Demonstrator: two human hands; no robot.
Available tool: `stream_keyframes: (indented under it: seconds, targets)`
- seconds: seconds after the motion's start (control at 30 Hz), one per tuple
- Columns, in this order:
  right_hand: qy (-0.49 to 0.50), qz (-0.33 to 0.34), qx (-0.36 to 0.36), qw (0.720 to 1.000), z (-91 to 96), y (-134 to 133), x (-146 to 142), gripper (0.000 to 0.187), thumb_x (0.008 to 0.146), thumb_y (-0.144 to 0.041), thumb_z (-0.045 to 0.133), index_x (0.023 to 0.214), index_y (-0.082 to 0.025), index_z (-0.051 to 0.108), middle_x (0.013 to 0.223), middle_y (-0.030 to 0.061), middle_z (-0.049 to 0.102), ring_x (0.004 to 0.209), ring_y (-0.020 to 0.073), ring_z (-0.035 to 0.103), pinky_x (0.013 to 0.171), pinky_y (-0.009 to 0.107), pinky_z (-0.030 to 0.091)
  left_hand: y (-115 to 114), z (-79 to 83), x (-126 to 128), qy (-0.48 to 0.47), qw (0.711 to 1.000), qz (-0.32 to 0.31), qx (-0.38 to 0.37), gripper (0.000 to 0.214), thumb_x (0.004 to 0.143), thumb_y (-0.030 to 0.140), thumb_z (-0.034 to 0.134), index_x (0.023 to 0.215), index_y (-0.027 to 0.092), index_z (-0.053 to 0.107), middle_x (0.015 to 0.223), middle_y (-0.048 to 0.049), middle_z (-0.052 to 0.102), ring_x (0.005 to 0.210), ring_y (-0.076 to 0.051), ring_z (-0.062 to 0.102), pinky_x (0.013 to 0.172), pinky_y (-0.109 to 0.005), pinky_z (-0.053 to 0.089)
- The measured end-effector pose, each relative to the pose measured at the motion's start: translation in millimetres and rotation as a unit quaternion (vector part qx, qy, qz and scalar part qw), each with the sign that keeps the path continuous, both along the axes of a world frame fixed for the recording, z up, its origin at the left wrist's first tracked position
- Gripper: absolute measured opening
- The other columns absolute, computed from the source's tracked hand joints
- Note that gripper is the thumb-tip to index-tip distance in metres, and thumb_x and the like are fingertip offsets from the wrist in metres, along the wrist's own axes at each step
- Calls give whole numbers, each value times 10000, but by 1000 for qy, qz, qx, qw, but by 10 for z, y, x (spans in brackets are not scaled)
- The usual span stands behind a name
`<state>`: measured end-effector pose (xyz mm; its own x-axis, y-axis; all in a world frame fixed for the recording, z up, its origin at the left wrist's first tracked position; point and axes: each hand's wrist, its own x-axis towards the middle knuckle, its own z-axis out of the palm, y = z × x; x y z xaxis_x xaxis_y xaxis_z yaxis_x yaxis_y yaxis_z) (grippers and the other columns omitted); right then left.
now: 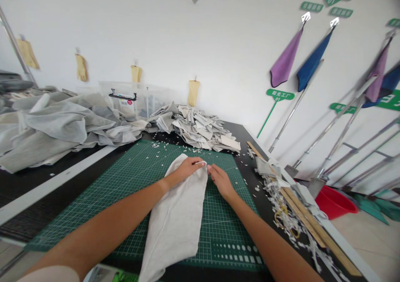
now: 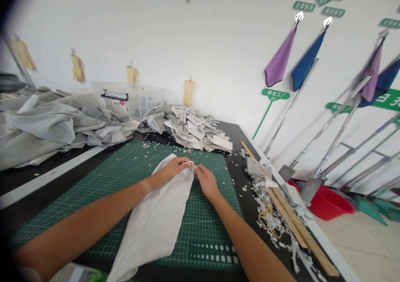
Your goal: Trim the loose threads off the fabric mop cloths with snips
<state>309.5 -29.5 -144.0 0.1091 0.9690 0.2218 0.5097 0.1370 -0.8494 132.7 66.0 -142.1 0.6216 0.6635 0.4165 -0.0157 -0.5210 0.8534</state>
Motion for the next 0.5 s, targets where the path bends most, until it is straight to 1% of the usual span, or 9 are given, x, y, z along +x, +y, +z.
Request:
stream_keyframes:
  seconds: [0.13,0.33,0.5]
  targets:
    - [-43,-29,11,999,-2,-27,-29,446,965,-595,374,761,-239,548,620,-34,469,610,157,453,566,252,314,-11,5,-3,-4,1000,-13,8,345,919,448,563,910,141,723,912,-60,721,885,-189,635,834,-270,472]
    - [-104,-29,27,994,8,-57,-31,432,996,-575,355,777,-240,519,655,-46,506,634,152,494,610,250,307,-30,4,-4,-15,1000,-17,5,314,917,409,575,928,135,728,939,-69,728,900,-191,644,848,-276,475]
    - [-122,-31,23,992,-12,-56,-33,418,1003,-566,353,782,-239,490,653,-50,501,623,150,502,598,245,289,-35,-22,-6,5,1000,-12,-8,307,907,396,583,938,137,745,965,-73,747,921,-202,655,857,-282,478]
